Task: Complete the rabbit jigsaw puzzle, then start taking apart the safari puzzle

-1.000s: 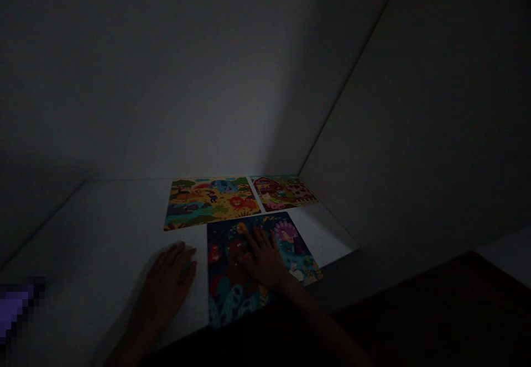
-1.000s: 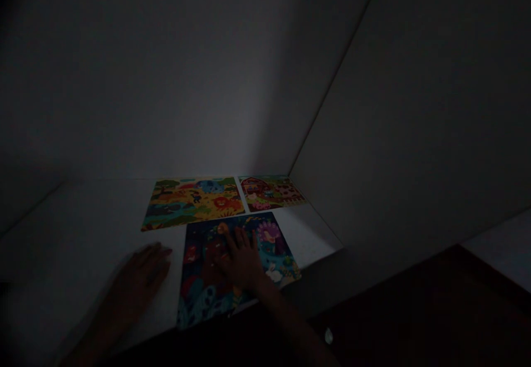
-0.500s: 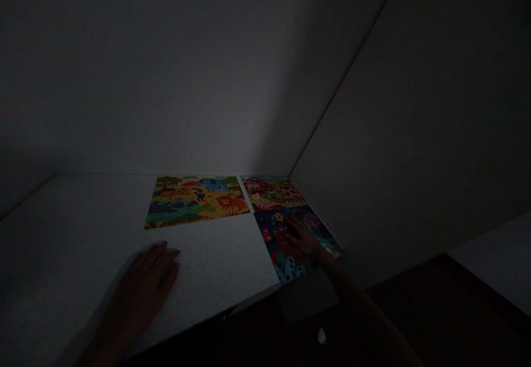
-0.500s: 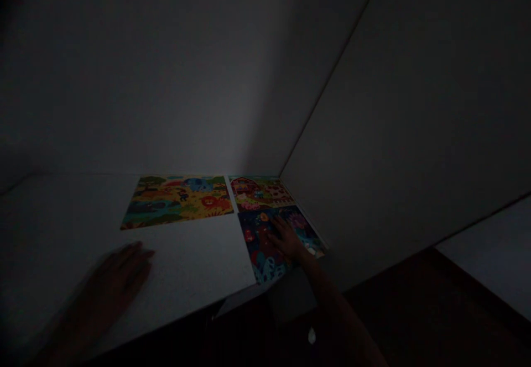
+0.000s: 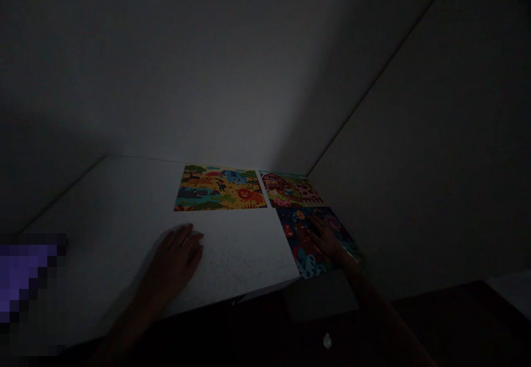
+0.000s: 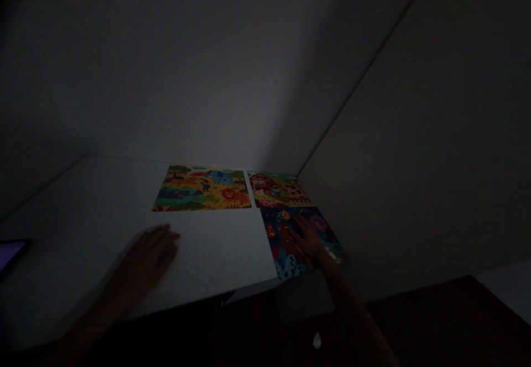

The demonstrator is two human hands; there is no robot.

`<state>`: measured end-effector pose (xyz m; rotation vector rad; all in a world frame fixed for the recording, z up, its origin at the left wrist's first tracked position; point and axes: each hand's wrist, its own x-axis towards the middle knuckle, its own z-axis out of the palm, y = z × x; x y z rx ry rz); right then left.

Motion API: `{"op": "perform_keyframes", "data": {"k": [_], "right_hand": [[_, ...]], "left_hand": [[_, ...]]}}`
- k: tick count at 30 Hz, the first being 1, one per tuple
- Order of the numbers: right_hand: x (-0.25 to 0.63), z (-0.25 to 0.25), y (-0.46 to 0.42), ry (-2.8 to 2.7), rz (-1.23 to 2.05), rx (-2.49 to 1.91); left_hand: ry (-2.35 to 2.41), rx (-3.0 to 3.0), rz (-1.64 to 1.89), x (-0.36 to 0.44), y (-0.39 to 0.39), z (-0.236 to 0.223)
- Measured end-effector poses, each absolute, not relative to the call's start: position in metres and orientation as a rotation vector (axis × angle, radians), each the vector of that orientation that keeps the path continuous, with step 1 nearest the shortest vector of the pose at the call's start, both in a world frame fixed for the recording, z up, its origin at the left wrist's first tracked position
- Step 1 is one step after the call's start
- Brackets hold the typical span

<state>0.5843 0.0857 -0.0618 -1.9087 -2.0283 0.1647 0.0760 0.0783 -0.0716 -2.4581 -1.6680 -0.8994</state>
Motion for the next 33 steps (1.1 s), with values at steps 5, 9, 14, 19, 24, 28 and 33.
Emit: {"op": "perform_keyframes", "data": {"k": [5, 9, 14, 19, 24, 28, 33], "right_hand": [[0.584, -0.062, 0.085, -2.021, 0.154, -1.936], [0.585, -0.064, 0.086, -2.021, 0.130, -1.911], [0.584, -0.064, 0.086, -2.040, 0.136, -1.918], [0.585, -0.063, 0.086, -2.048, 0.071, -1.958], [0.585, -0.060, 0.086, -2.107, 0.005, -1.979], [0.586, -0.055, 0.083, -2.152, -0.046, -1.999], [0.581, -0.048, 0.084, -2.124, -0.130, -1.977]], "left_hand": [[-1.692, -2.477, -0.866, 0.078, 0.076, -0.068], [-1.787, -2.479, -0.737, 0.082, 0.075, -0.058], [-1.850, -2.494, -0.631, 0.084, 0.071, -0.049], [-1.887, -2.485, -0.624, 0.088, 0.075, -0.046], [-1.885, -2.540, -0.560, 0.096, 0.115, -0.036], [-1.896, -2.618, -0.553, 0.092, 0.135, -0.032], [-1.881, -2.597, -0.655, 0.074, 0.104, -0.039]]}}
